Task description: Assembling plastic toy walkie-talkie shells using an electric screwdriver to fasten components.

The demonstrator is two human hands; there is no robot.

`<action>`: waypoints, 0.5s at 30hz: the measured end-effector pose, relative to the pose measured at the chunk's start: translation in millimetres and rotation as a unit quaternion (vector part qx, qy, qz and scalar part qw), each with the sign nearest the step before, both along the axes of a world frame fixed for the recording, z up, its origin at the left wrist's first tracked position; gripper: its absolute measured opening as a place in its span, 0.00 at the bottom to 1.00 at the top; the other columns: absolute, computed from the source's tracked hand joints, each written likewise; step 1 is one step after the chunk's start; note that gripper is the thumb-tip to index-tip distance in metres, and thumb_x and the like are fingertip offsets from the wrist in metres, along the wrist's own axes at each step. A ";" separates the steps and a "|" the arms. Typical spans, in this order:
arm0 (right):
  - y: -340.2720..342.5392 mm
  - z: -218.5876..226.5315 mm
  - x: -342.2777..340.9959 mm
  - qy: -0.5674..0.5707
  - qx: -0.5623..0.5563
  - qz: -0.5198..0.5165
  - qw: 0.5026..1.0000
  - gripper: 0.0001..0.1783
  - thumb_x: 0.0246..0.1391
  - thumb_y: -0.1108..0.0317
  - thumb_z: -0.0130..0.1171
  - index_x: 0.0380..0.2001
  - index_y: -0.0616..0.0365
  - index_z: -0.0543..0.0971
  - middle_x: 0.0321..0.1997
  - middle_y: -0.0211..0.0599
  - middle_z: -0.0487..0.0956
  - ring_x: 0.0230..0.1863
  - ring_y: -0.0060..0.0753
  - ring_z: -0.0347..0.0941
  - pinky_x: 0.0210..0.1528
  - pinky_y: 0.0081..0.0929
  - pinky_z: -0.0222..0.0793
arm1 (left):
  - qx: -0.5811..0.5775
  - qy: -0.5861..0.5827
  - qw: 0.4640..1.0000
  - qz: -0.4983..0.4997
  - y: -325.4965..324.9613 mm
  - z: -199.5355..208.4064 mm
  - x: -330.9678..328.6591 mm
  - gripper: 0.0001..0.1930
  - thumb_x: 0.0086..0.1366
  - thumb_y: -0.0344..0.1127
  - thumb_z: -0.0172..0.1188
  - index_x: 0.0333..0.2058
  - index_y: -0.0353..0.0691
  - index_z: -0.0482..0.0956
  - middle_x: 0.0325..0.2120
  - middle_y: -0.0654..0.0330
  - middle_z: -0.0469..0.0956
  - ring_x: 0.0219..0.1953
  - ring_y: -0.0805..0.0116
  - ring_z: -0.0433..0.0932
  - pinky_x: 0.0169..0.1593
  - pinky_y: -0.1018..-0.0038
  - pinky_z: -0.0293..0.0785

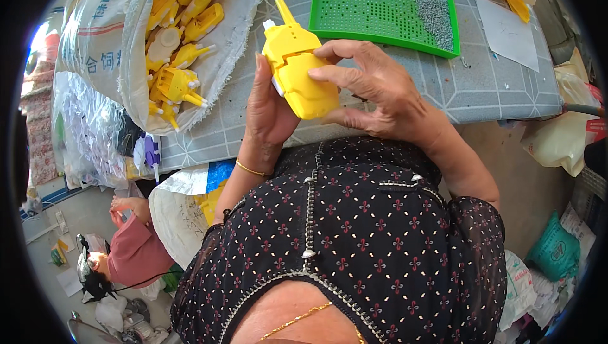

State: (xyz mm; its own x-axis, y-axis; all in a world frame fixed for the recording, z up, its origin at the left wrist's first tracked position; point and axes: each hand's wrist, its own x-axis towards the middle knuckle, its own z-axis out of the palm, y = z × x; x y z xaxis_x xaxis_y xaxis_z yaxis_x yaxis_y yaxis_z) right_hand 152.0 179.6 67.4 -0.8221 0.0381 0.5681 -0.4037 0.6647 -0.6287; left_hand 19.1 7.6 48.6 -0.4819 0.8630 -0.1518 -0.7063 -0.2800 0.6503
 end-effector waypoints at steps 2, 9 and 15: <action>4.7 0.7 -1.4 0.006 -0.011 0.019 1.000 0.36 0.45 0.60 0.77 0.60 0.51 0.79 0.61 0.45 0.75 0.58 0.48 0.75 0.61 0.40 0.73 | -0.008 -0.021 1.000 -0.010 1.4 0.5 0.8 0.37 0.75 0.62 0.50 0.69 0.40 0.60 0.65 0.53 0.69 0.66 0.57 0.70 0.69 0.53 0.66; 2.0 1.1 -2.4 -0.010 0.047 0.014 0.999 0.35 0.45 0.62 0.78 0.58 0.51 0.80 0.61 0.44 0.76 0.57 0.45 0.76 0.58 0.39 0.74 | -0.022 -0.001 0.999 -0.039 0.2 -3.3 -9.3 0.37 0.75 0.62 0.49 0.69 0.40 0.60 0.65 0.53 0.69 0.67 0.56 0.70 0.69 0.54 0.66; 5.6 -1.8 -4.6 -0.009 -0.009 0.036 0.999 0.34 0.45 0.63 0.78 0.58 0.53 0.80 0.61 0.44 0.75 0.54 0.42 0.76 0.56 0.37 0.75 | -0.034 -0.013 0.999 -0.037 1.9 0.9 -6.3 0.36 0.75 0.62 0.48 0.69 0.40 0.60 0.65 0.52 0.69 0.66 0.57 0.70 0.69 0.54 0.67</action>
State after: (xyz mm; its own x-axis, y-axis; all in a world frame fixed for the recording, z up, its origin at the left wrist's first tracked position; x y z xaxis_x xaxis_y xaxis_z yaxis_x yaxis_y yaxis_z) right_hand 147.3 185.1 65.6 -0.8337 -0.0115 0.5522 -0.4379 0.6230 -0.6482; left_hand 12.8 9.6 49.5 -0.4118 0.8838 -0.2221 -0.7399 -0.1821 0.6476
